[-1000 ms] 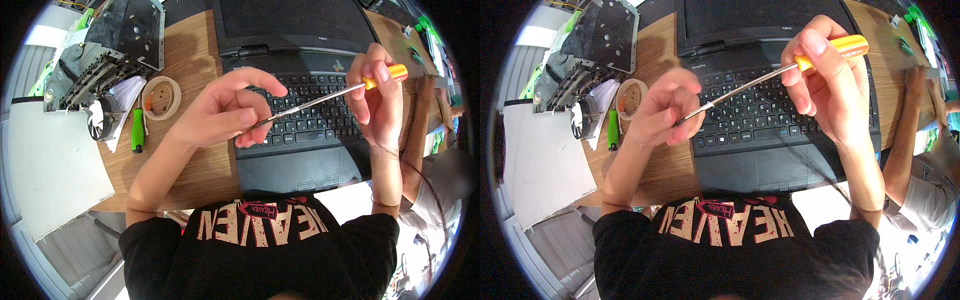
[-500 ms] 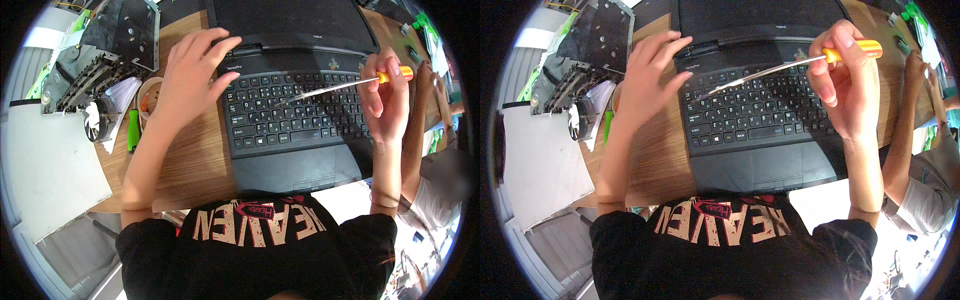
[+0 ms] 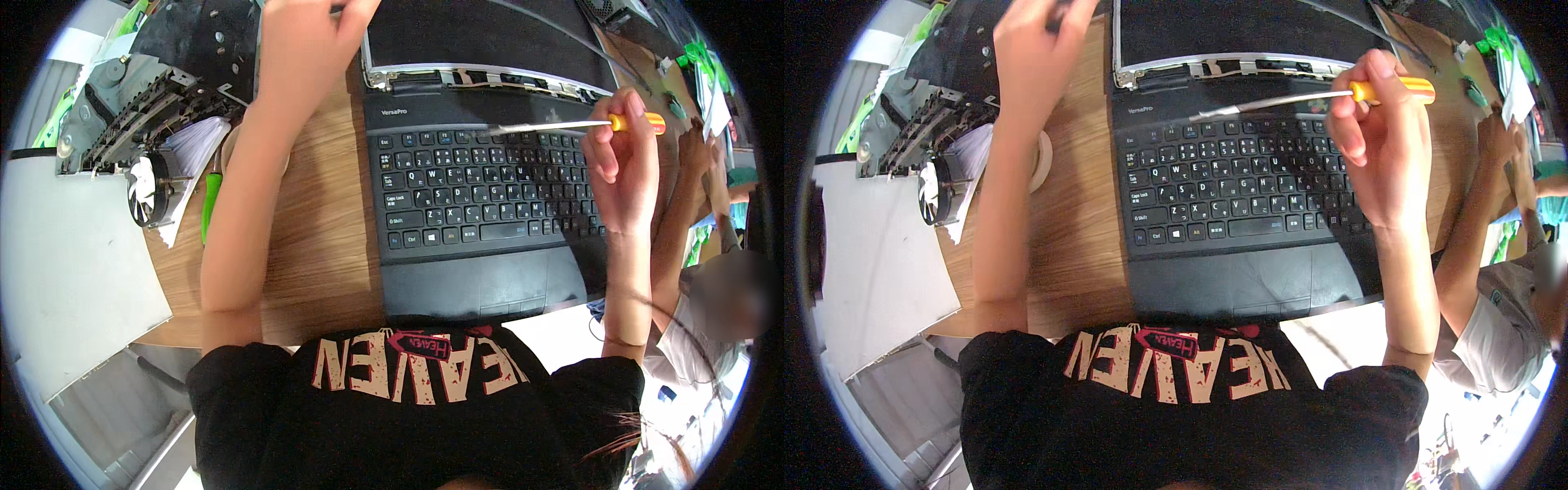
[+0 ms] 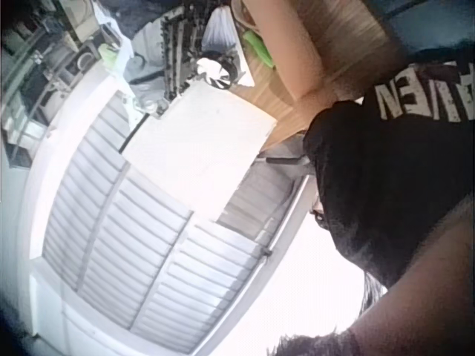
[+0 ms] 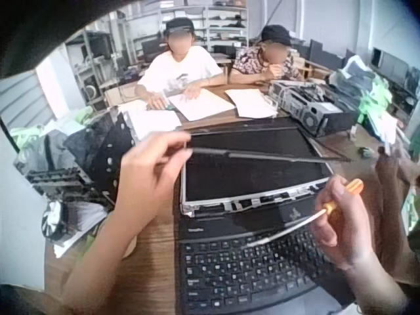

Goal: The person disassembles the top casing of a laptop by removing the screen bezel and unscrewing components along the hinge area using a screwdriver.

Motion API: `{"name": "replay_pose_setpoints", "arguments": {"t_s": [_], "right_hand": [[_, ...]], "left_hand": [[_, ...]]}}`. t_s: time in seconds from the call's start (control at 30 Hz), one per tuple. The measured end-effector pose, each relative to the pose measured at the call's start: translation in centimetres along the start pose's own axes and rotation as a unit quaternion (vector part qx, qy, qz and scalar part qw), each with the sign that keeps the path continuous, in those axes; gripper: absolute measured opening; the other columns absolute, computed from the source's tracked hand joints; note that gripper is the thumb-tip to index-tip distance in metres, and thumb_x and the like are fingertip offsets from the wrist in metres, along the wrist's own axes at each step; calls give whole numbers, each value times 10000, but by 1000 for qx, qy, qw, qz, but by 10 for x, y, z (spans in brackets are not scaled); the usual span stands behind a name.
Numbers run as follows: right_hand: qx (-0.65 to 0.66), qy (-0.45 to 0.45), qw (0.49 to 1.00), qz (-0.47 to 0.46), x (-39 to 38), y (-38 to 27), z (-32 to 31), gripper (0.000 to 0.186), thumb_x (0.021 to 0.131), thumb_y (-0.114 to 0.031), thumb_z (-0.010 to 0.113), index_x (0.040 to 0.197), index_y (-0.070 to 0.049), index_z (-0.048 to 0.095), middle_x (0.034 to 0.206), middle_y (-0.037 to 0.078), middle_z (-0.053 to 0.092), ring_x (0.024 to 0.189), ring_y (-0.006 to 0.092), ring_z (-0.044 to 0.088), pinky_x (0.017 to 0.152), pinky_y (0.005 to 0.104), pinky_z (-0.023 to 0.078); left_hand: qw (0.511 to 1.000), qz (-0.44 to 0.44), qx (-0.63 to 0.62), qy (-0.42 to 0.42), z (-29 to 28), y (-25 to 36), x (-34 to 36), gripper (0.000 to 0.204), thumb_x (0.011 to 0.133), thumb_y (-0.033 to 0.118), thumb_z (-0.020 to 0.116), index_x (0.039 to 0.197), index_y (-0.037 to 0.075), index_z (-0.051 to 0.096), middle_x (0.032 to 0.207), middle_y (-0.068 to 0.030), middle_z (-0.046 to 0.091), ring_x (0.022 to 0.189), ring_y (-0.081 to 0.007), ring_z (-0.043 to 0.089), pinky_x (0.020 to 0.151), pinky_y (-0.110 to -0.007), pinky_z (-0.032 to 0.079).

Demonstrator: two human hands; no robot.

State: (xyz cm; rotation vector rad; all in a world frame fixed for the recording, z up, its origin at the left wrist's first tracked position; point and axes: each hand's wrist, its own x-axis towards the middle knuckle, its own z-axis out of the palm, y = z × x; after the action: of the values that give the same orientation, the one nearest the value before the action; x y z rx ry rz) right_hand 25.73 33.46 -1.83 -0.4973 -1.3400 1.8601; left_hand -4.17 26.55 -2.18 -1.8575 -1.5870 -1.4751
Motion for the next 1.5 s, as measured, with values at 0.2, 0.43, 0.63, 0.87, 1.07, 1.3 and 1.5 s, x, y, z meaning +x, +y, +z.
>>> {"name": "replay_pose_setpoints", "arguments": {"t_s": [0.2,0.43,0.63,0.87,1.07,1.3,1.5], "right_hand": [[-158,47,979,-118,47,23,39,267,998,-298,590,931,-45,644,688,45,596,502,62,418,490,208,311],[-333,26,930,-155,98,36,65,179,982,-201,627,862,-68,616,794,-4,615,664,42,544,585,172,432],[-377,-26,901,-212,124,54,104,224,916,-101,670,732,-21,571,593,10,542,522,64,448,491,248,355],[-415,-50,881,-223,140,66,116,283,919,-123,650,691,-51,500,605,-40,477,560,46,403,503,241,310],[-431,-42,877,-209,140,74,117,276,913,-123,658,690,-50,513,619,-43,473,563,46,387,503,241,298],[-447,-48,854,-260,143,78,110,273,908,-132,667,695,-46,520,612,-48,474,564,40,388,505,239,299],[-445,-61,856,-257,142,79,114,260,898,-120,671,698,-42,524,612,-44,489,560,39,398,502,234,307]], "left_hand": [[965,-150,-191,98,10,-43,48,226,897,170,741,984,-32,690,863,-69,701,757,-93,626,670,-216,470],[937,-253,-222,92,5,-66,61,272,856,245,800,876,-17,728,743,32,636,657,-31,507,594,-203,392],[911,-299,-253,129,5,-57,58,323,835,285,814,882,-24,731,781,4,668,692,-48,541,627,-207,426],[926,-209,-306,71,-2,-84,55,402,809,327,825,934,-44,733,828,-29,694,734,-71,578,660,-220,453],[919,-200,-330,83,1,-85,54,409,805,324,824,924,-56,729,809,-36,688,717,-82,580,647,-232,456],[926,-227,-289,82,-6,-71,49,411,795,318,832,928,-58,730,804,-44,689,704,-85,581,633,-227,455],[919,-207,-327,80,-7,-79,46,423,790,313,837,963,-58,728,831,-59,703,714,-92,599,630,-223,464]]}}
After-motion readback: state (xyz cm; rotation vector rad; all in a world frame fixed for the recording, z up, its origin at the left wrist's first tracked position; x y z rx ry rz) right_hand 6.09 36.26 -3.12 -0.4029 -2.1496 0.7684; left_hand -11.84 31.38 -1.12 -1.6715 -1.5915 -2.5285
